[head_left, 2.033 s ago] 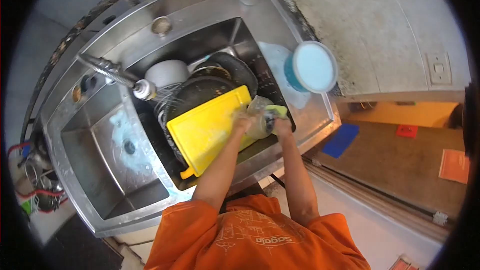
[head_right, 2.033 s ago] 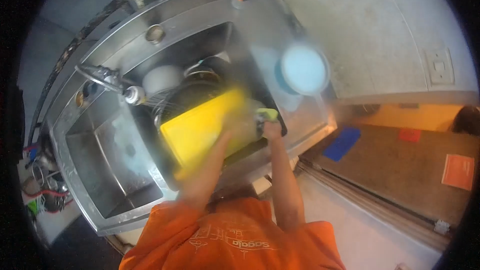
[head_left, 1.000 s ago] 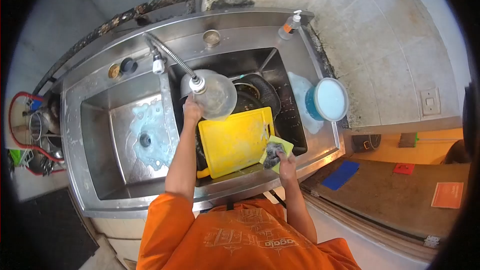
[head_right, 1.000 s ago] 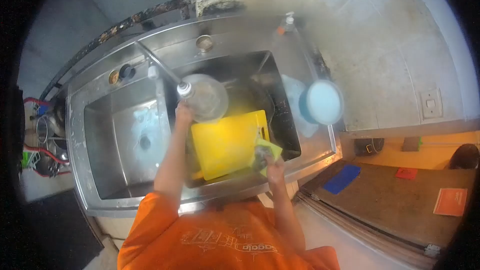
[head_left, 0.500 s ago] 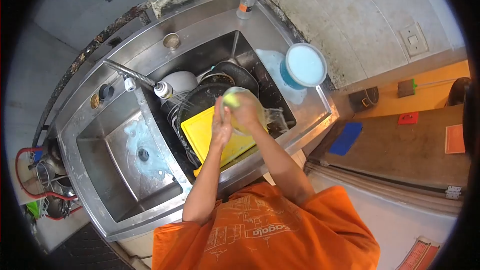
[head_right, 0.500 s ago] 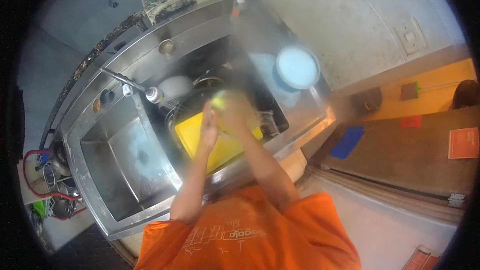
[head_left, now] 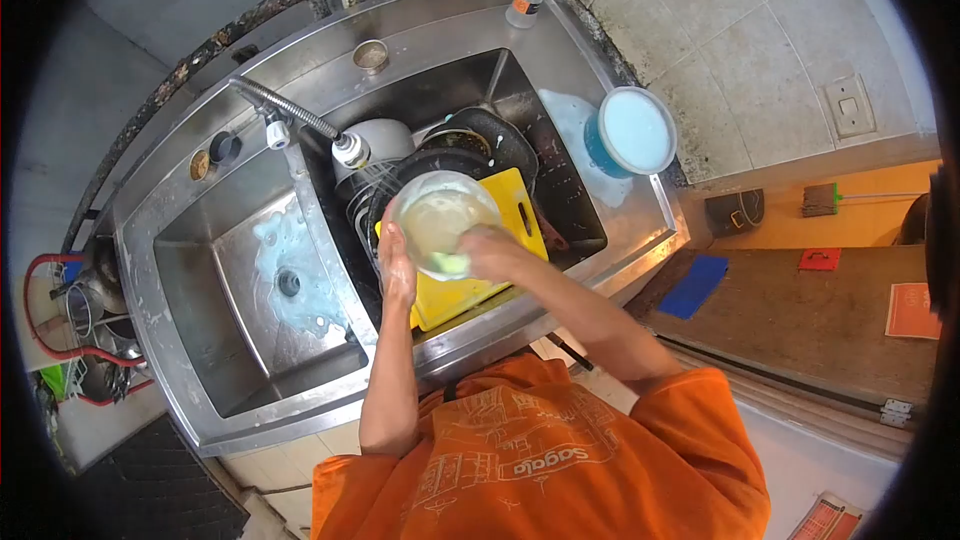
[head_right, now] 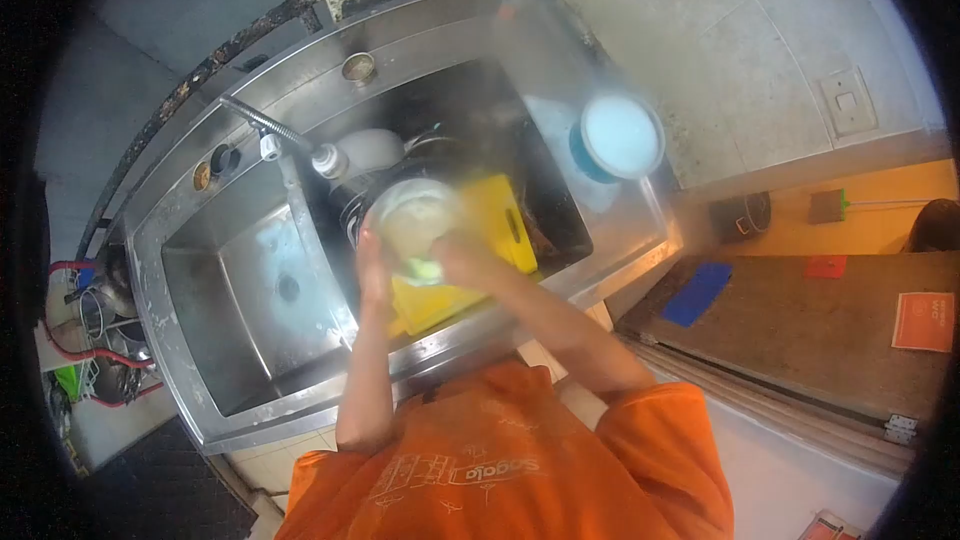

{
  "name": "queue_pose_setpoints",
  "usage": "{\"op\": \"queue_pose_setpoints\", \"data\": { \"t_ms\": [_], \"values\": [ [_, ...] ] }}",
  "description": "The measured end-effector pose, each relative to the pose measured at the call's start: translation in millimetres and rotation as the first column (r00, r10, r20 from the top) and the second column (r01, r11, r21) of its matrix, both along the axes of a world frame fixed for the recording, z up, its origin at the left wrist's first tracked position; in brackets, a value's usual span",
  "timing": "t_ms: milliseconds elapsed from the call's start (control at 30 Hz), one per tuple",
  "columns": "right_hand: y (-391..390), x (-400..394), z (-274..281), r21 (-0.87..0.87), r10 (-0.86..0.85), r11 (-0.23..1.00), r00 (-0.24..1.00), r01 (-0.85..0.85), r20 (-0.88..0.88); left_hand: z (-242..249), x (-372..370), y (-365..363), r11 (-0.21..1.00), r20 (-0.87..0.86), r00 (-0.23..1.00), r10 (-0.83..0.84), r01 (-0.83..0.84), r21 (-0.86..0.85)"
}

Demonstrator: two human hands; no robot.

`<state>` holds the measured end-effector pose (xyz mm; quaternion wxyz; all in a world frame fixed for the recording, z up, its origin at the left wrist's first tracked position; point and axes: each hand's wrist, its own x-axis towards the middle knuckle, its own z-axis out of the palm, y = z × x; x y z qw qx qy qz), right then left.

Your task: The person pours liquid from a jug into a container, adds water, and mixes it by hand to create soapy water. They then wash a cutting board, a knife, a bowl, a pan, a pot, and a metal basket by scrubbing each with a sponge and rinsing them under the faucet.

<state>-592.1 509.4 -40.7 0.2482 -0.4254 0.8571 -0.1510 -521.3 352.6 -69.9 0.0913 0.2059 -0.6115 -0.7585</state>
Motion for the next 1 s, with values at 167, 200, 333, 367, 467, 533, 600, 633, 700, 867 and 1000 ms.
{"op": "queue_pose_setpoints", "data": {
  "t_ms": [167, 200, 333, 367, 467, 533, 600, 633, 700, 867, 1000],
  "values": [
    [-18, -16, -11, -0.095, -0.643, 0.756, 0.762, 0.647, 0.076, -8, 6, 23, 0.973, 0.075, 0.992, -0.102, 0.115, -0.200],
    [-30, 2, -6, -0.317, -0.504, 0.768, 0.830, 0.557, 0.238, -28, 5, 19, 0.999, 0.152, 0.987, -0.054, 0.053, 0.006],
    [-23, -8, -47, -0.640, -0.136, 0.763, 0.945, -0.092, -0.298, 1, 6, 7, 0.995, 0.165, 0.983, -0.074, 0.062, 0.077],
    [-16, -16, -49, -0.642, -0.141, 0.762, 0.945, -0.086, -0.294, 6, 6, 9, 0.992, 0.081, 0.991, -0.103, 0.109, -0.067],
    [-8, -26, -30, 0.081, -0.126, 0.981, 0.901, 0.174, -0.415, 13, -4, 6, 0.992, 0.049, 0.999, 0.011, -0.005, -0.122],
    [-17, 10, 10, 0.059, -0.176, 0.978, 0.946, 0.199, -0.271, 23, -7, 8, 0.949, 0.006, 0.988, 0.157, -0.149, -0.277],
    [-27, 20, 6, 0.051, -0.240, 0.968, 0.965, 0.246, -0.104, 26, -1, 12, 0.883, 0.023, 0.989, 0.149, -0.122, -0.453],
    [-34, 19, -19, -0.159, -0.472, 0.845, 0.852, 0.511, 0.227, 26, 2, 16, 0.786, 0.043, 0.989, 0.142, -0.086, -0.612],
    [-50, 9, -23, -0.260, -0.545, 0.596, 0.621, 0.760, 0.564, 35, 5, 29, 0.749, -0.084, 0.982, 0.170, -0.184, -0.637],
    [-53, 4, -8, 0.146, 0.040, 0.007, -0.146, 0.989, 0.988, 83, 11, 21, 0.500, 0.066, 0.997, -0.046, 0.080, -0.862],
    [-17, 6, 11, 0.128, 0.269, 0.236, -0.191, 0.963, 0.944, 44, 10, -24, 0.441, -0.171, 0.972, -0.159, -0.085, -0.894]
  ]
}}
